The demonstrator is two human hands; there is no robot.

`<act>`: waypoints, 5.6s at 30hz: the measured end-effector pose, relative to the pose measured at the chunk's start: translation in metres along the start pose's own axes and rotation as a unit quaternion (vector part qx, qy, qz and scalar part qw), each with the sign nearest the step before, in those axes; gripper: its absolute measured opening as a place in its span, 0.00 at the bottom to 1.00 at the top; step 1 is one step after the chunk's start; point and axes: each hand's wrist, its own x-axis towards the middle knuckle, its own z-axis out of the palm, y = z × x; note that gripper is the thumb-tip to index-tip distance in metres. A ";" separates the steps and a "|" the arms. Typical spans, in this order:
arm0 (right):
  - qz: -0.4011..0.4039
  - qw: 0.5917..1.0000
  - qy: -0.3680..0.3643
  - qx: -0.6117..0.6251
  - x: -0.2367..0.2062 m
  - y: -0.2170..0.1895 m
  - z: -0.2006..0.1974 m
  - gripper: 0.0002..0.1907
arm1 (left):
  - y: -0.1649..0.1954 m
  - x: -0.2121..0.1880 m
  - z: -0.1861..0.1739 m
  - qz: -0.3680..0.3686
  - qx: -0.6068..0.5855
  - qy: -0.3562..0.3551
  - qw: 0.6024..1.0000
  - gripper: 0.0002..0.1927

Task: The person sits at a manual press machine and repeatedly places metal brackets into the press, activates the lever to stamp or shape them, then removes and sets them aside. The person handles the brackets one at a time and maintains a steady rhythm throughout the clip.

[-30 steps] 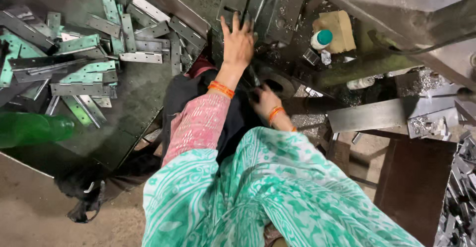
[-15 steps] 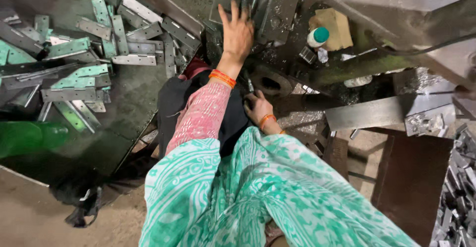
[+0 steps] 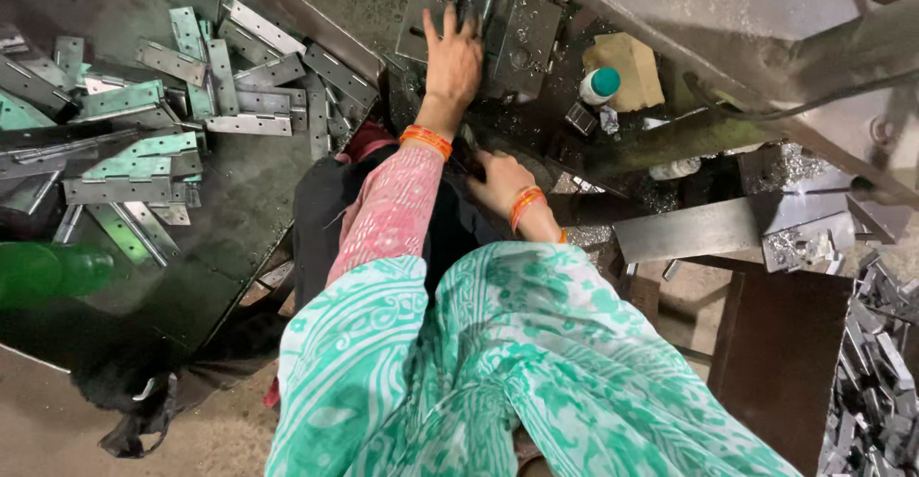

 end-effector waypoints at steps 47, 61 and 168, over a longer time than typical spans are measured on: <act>-0.020 0.998 0.046 0.036 -0.017 0.006 0.047 0.20 | -0.009 0.018 -0.024 0.024 0.067 -0.072 0.995 0.25; -0.004 0.999 0.011 0.035 -0.021 -0.018 0.007 0.20 | -0.013 -0.096 -0.032 0.094 0.081 0.011 0.992 0.23; -0.040 0.986 0.130 0.099 -0.038 -0.001 0.084 0.18 | 0.000 -0.063 -0.010 -0.017 0.004 0.018 1.000 0.27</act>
